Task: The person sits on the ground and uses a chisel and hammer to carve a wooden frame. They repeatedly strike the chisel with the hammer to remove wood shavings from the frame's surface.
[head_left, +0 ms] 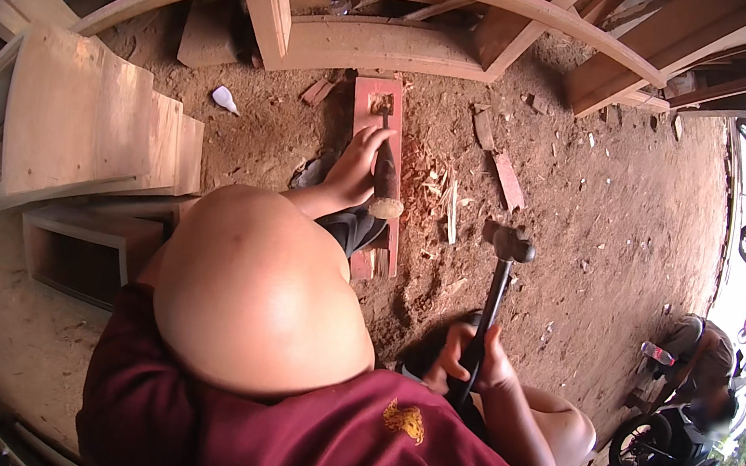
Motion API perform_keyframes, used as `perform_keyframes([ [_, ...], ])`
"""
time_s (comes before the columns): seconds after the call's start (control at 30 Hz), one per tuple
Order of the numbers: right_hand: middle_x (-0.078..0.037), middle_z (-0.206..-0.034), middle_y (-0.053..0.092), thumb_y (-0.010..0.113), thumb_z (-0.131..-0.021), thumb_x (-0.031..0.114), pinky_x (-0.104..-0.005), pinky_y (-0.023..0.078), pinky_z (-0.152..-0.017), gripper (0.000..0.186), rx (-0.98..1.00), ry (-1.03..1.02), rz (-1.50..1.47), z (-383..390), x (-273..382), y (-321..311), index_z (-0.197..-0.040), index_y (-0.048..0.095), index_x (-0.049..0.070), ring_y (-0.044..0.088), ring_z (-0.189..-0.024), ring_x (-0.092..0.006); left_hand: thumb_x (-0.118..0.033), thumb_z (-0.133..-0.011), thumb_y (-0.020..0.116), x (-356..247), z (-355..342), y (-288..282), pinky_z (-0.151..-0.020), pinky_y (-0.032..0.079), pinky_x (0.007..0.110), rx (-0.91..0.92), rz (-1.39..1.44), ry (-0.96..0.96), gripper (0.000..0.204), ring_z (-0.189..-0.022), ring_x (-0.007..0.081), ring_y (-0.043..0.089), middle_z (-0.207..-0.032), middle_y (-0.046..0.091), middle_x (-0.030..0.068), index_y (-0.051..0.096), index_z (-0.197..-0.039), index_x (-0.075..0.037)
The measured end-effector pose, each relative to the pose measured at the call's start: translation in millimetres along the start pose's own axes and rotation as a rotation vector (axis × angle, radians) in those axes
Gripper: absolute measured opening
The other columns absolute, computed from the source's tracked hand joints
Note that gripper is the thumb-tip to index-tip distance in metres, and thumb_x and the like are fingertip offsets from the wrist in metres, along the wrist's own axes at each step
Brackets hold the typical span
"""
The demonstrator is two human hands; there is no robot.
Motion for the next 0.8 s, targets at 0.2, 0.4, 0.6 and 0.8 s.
perform_keyframes([
  [0.2,0.000,-0.054,0.045,0.055,-0.095,0.049,-0.0312,0.044,-0.044,0.042,-0.711,0.335,0.203,17,-1,-15,-0.089,0.049,0.008,0.048,-0.044,-0.0140,-0.035,-0.094,0.057,25,9,5,-0.059,0.053,0.029,0.055,0.845,-1.028,0.031,-0.069,0.0197,0.066,-0.093,0.066,0.0097,0.056,-0.111,-0.010],
  [0.4,-0.001,-0.066,0.059,0.067,-0.091,0.027,-0.0272,0.046,-0.051,0.026,-0.778,0.318,1.189,-13,33,-2,-0.096,0.059,0.003,0.055,-0.054,-0.0086,-0.050,-0.093,0.056,-28,8,1,-0.055,0.053,0.032,0.123,1.257,-1.141,0.038,-0.061,0.0179,0.064,-0.073,0.061,0.0047,0.057,-0.096,-0.012],
  [0.6,-0.004,-0.059,0.052,0.063,-0.093,0.036,-0.0315,0.047,-0.053,0.035,-0.503,0.361,1.494,-53,64,18,-0.084,0.057,0.003,0.053,-0.052,-0.0132,-0.047,-0.096,0.053,-23,3,9,-0.047,0.049,0.032,0.099,1.129,-1.082,0.035,-0.057,0.0166,0.063,-0.069,0.059,0.0029,0.055,-0.093,-0.012],
  [0.8,-0.005,-0.061,0.060,0.057,-0.091,0.050,-0.0386,0.051,-0.049,0.039,0.076,0.058,2.287,-72,89,23,-0.083,0.062,0.012,0.063,-0.054,-0.0239,-0.048,-0.097,0.045,-12,0,13,-0.034,0.034,0.026,0.173,0.819,-1.085,0.035,-0.051,0.0132,0.062,-0.065,0.061,0.0006,0.056,-0.096,-0.014],
])
Point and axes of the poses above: each hand's wrist, its own z-axis away from the middle knuckle, its own y-axis out of the palm, x = y × z, the point moved 2 cm from there along -z, towards the middle knuckle
